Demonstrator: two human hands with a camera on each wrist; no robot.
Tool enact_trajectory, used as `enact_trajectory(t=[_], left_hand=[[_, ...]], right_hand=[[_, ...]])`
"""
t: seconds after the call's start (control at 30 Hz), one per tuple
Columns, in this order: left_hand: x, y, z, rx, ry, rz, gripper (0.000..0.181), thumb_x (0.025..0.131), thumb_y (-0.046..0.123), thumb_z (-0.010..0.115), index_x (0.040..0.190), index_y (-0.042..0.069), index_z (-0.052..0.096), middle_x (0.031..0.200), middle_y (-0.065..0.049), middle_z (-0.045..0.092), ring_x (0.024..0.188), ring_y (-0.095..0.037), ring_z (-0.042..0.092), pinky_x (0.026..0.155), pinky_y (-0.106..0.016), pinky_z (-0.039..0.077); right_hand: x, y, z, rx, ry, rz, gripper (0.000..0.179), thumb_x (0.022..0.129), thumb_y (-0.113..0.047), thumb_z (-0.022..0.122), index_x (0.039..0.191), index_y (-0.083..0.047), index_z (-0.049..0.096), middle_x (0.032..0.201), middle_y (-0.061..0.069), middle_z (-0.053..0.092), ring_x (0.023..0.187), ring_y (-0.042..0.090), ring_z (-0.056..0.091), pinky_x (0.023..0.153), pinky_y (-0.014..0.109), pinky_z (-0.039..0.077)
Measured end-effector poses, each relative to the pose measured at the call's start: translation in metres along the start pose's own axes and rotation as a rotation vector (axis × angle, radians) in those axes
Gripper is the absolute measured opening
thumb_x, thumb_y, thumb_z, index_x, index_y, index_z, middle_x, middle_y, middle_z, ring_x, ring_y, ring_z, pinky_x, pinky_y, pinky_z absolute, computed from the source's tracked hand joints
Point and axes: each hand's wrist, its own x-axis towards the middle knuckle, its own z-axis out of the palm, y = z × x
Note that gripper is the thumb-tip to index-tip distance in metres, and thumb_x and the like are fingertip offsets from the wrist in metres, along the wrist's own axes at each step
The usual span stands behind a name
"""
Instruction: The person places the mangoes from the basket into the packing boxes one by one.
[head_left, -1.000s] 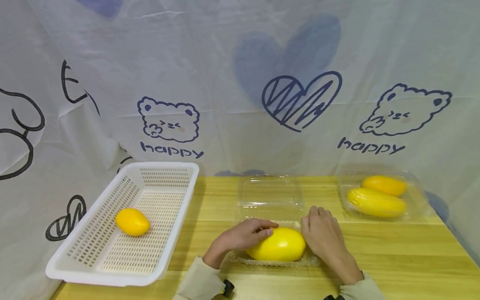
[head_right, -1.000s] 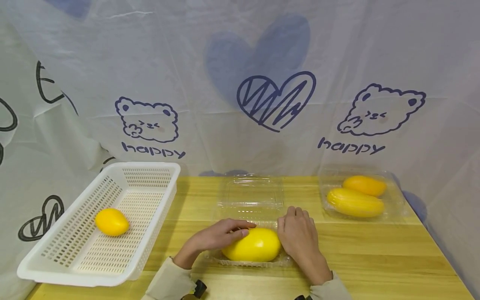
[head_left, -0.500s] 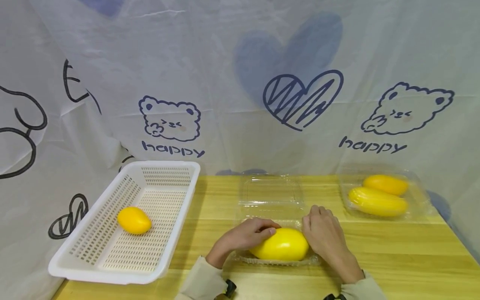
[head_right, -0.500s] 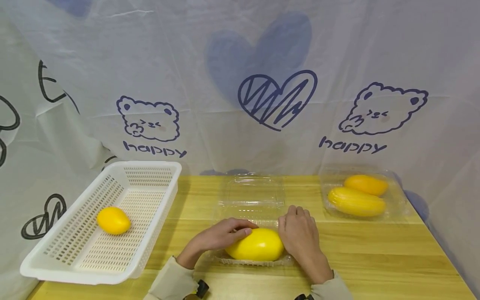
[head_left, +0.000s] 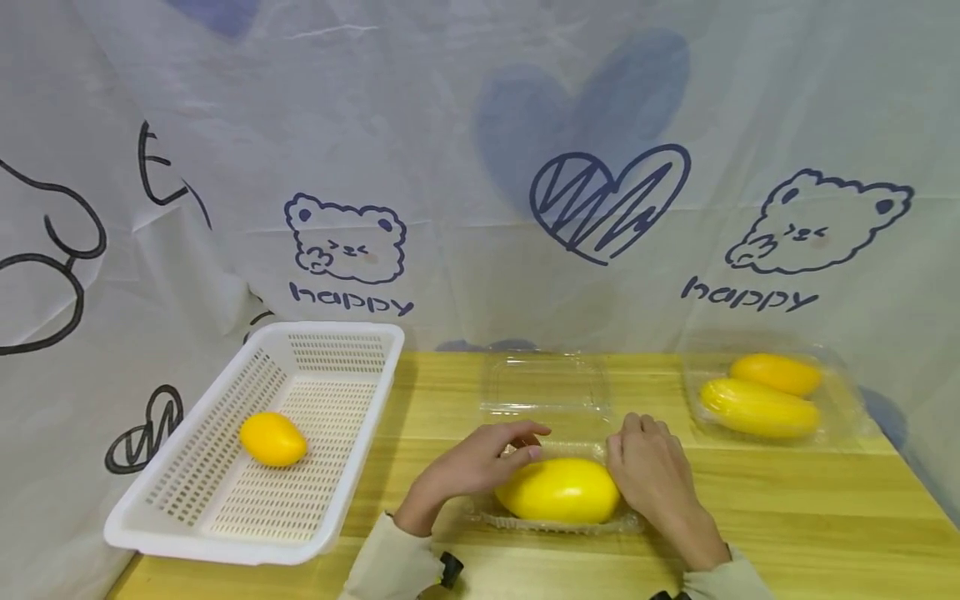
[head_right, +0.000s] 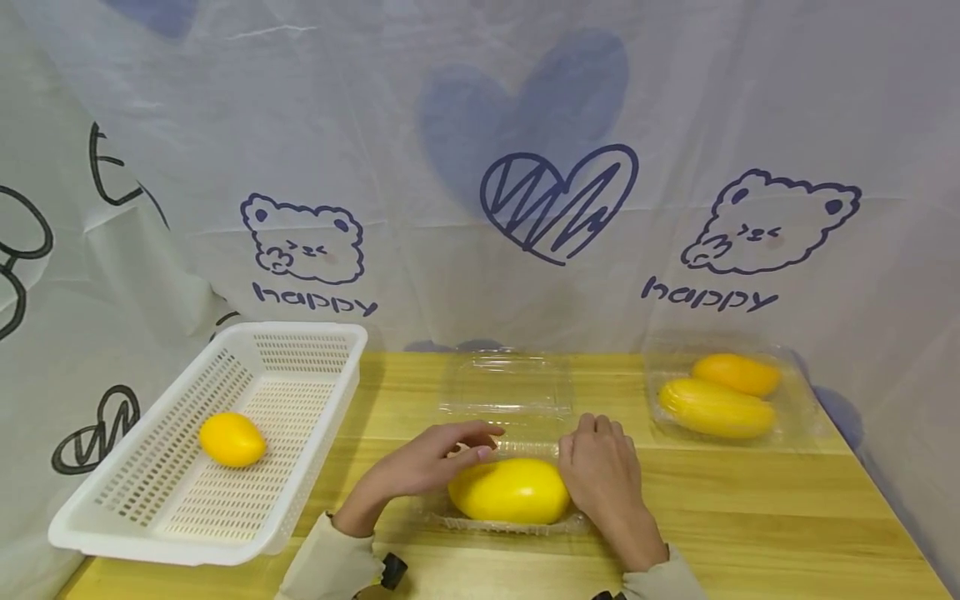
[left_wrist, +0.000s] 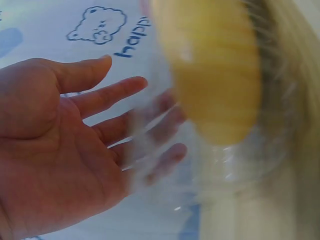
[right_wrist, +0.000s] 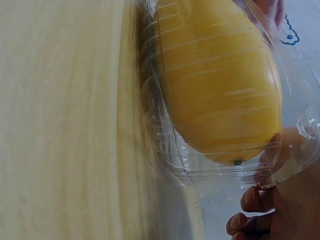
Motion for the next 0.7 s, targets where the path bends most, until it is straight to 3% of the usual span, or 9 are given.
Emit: enact_trajectory(t=[0.2, 0.37, 0.53, 0.7], left_hand=[[-0.022, 0.004, -0.017, 0.042, 0.099, 0.016, 0.041, 0.112, 0.029, 0.045, 0.147, 0.011, 0.054, 0.133, -0.004, 0.065, 0.116, -0.019, 0.062, 0.097, -0.037, 0.052], [-0.038, 0.01, -0.032, 0.116, 0.194, 0.019, 0.037, 0.111, 0.023, 0.046, 0.144, 0.008, 0.057, 0.13, -0.005, 0.067, 0.107, -0.019, 0.064, 0.097, -0.045, 0.052], [-0.052, 0.016, -0.051, 0.17, 0.231, 0.029, 0.038, 0.111, 0.023, 0.047, 0.141, 0.003, 0.058, 0.133, -0.011, 0.066, 0.112, -0.024, 0.065, 0.101, -0.05, 0.05], [-0.067, 0.019, -0.077, 0.217, 0.248, -0.027, 0.04, 0.111, 0.024, 0.047, 0.141, 0.001, 0.057, 0.14, -0.015, 0.061, 0.124, -0.031, 0.06, 0.105, -0.053, 0.047]], right_hand=[[0.0, -0.003, 0.001, -0.035, 0.024, -0.03, 0.025, 0.1, -0.013, 0.047, 0.076, -0.006, 0.051, 0.076, 0.01, 0.05, 0.071, 0.03, 0.048, 0.065, 0.045, 0.043], [0.002, -0.003, 0.0, -0.041, 0.017, -0.032, 0.026, 0.101, -0.013, 0.046, 0.076, -0.006, 0.05, 0.075, 0.009, 0.049, 0.071, 0.03, 0.048, 0.067, 0.046, 0.043], [0.001, -0.002, 0.001, -0.037, 0.024, -0.034, 0.028, 0.101, -0.013, 0.046, 0.074, -0.006, 0.048, 0.072, 0.008, 0.046, 0.067, 0.028, 0.045, 0.064, 0.044, 0.042], [0.0, -0.001, 0.001, -0.033, 0.018, -0.032, 0.028, 0.102, -0.014, 0.046, 0.075, -0.006, 0.049, 0.071, 0.007, 0.046, 0.066, 0.026, 0.044, 0.063, 0.043, 0.041]])
